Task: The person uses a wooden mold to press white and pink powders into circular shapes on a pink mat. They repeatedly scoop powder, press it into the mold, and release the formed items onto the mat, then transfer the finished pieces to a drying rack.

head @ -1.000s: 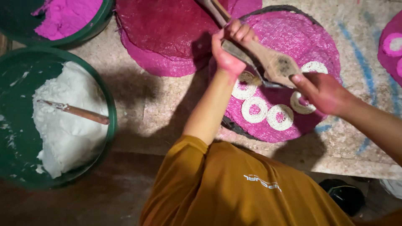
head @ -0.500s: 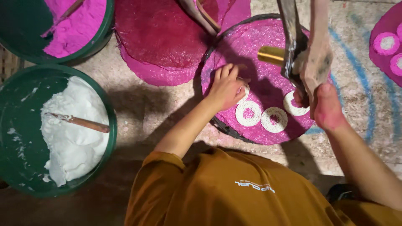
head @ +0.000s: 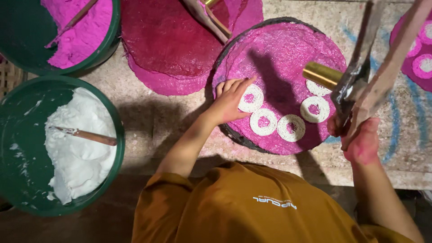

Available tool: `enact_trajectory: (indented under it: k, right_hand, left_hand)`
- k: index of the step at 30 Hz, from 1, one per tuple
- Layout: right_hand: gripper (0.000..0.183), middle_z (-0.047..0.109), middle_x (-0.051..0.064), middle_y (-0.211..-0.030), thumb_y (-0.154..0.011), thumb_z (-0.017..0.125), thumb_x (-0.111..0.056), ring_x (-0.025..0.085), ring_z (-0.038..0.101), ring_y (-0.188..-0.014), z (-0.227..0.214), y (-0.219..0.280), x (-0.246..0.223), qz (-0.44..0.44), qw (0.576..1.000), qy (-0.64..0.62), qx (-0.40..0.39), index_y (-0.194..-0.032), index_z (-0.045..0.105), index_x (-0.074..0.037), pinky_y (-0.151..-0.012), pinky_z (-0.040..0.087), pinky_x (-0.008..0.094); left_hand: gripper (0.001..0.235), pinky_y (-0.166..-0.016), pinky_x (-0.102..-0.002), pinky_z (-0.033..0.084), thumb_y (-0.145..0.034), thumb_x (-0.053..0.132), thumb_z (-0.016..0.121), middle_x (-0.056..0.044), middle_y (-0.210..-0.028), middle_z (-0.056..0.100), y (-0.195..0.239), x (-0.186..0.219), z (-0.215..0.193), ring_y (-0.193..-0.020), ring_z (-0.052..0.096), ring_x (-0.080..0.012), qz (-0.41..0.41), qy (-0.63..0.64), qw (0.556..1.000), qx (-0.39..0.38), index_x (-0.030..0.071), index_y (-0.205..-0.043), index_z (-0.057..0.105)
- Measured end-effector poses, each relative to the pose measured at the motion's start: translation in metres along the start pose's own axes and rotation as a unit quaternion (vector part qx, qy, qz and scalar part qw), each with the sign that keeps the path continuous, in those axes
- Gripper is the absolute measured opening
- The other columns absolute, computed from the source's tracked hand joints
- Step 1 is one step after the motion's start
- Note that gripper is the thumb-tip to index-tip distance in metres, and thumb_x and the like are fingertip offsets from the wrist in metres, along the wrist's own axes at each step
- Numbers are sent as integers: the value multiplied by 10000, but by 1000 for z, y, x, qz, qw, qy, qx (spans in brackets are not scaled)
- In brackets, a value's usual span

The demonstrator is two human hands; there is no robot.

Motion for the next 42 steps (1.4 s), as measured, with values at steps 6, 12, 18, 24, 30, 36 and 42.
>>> enact_trajectory:
  k: [6, 12, 18, 24, 30, 36, 42]
  right_hand:
    - [693, 487, 29, -932, -1011, 457, -798, 198, 465, -801, -3, 13, 6, 9, 999, -15, 49, -1203, 497, -133, -732, 390, 402]
    - [723, 503, 39, -892, -994, 420, -830, 214, 499, -812, -7, 11, 4, 24, 998, -27, 47, -1137, 499, -125, -721, 390, 392]
    - [741, 502, 51, -864, -1000, 401, -828, 214, 495, -797, -2, 7, 9, 17, 999, 14, 37, -1105, 502, -101, -678, 370, 363]
    - [758, 556, 75, -844, -1026, 373, -783, 176, 499, -736, -1, 3, 9, 21, 997, 79, -4, -1106, 539, -48, -662, 373, 336]
    - [689, 624, 74, -817, -1015, 315, -667, 181, 589, -691, 9, -63, 10, 171, 955, 224, -91, -1072, 607, -46, -622, 518, 337]
    - [790, 617, 106, -741, -954, 230, -712, 230, 587, -609, 50, -145, -15, 402, 817, 316, -266, -939, 621, -25, -570, 572, 405]
    - [856, 624, 123, -664, -963, 178, -730, 265, 644, -626, 103, -189, -41, 282, 733, 576, -229, -843, 659, -32, -655, 548, 470]
  left_hand:
    - [1173, -1204, -562, 165, -685, 378, 922, -112, -1515, 467, 1, 0, 0, -1434, 369, -315, -19, 1, 1000, -1, 249, -1601, 199]
    - [1183, -1201, -629, 101, -697, 410, 930, -108, -1563, 435, -46, -16, -22, -1489, 282, -356, -56, 19, 998, 15, 260, -1600, 181]
    - [956, -1201, -585, 150, -867, 360, 808, -123, -1587, 378, -91, -42, -5, -1496, 252, -356, -59, -45, 997, 20, 196, -1603, 219]
    - [699, -1247, -509, 208, -1003, 200, 618, -98, -1613, 423, -77, -59, 21, -1520, 307, -285, -56, -128, 989, 50, 147, -1624, 303]
    - [742, -1244, -466, 337, -1005, 485, 631, -168, -1560, 485, -93, -36, -8, -1474, 454, -304, -20, 510, 851, 127, 39, -1552, 401]
    - [647, -1027, -431, 442, -1055, 698, 473, -33, -966, 560, -119, 3, -30, -959, 553, -207, 150, 899, 397, 109, 63, -1123, 574]
    - [573, -818, -354, 420, -976, 735, 475, 59, -715, 418, -128, -33, -54, -689, 445, -124, 123, 887, 387, 220, 190, -802, 451]
Point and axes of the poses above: each hand's wrist, its own y-axis away from the middle knuckle, its own z-axis out of the palm, x = y × z, the point moved 2 cm from there along -y, towards the middle knuckle
